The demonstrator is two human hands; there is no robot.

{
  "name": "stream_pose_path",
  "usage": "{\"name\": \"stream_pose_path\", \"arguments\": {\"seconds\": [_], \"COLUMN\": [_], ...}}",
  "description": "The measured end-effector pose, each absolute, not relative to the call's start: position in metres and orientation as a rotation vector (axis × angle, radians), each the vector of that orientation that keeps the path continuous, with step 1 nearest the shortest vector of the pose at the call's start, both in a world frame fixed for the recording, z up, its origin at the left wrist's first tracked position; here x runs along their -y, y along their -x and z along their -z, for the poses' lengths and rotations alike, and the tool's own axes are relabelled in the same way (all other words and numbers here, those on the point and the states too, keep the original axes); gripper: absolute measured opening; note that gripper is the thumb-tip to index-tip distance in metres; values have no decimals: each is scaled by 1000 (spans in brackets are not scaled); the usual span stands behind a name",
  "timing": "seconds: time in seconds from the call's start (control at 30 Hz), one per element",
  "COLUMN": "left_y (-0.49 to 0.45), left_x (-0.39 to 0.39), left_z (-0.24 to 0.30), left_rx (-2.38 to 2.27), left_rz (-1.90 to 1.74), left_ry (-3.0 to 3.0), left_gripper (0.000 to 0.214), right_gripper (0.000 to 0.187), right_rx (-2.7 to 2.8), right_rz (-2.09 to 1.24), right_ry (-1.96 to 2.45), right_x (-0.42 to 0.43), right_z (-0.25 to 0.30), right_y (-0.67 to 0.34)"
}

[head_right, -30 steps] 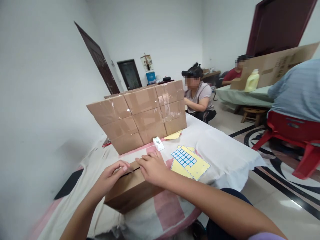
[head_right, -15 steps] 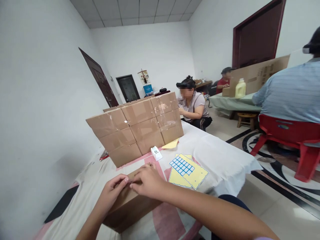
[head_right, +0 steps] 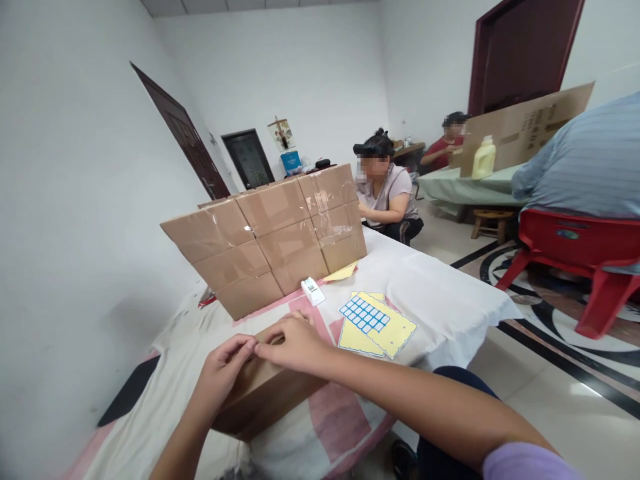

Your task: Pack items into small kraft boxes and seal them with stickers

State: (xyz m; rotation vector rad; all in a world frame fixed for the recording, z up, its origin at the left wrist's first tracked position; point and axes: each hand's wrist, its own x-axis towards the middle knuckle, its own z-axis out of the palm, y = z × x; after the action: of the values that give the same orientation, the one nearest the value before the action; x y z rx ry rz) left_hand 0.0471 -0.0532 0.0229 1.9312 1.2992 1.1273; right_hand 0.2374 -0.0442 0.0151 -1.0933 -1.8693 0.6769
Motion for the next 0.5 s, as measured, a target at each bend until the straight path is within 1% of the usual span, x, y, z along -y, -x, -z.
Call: {"name": "stream_pose_path", "arguments": {"seconds": [0.03,0.2,0.3,0.33,0.43,0.5], "left_y": [-47,-47,-48,-48,-47,-46], "left_x": [53,55,57,57,56,56], "left_z": [-22,-23,-24,-24,-24,-23], "left_rx": [-1306,-1298,-1274,-1274,-1296,-1317], "left_rz": [-1129,-1117,-1113,-1110,-1112,-1108], "left_ry": [-1929,-1934,-1929,-1930,-1932,-1930], "left_gripper": [33,30,26,25,25,26], "right_gripper": [8,9,18,18,7,6], "right_rx": [1878,1907,1913,1916,1952,1980], "right_rz": [-675,-717,-745,-735,-693,-680], "right_ry": [1097,1101,1100,1110,1133,1136], "right_x": [44,42,41,41,41,40], "right_z": [-15,-16,-18,-19,-19,-18], "right_y": [-238,-240,-241,-240,-239,-238]}}
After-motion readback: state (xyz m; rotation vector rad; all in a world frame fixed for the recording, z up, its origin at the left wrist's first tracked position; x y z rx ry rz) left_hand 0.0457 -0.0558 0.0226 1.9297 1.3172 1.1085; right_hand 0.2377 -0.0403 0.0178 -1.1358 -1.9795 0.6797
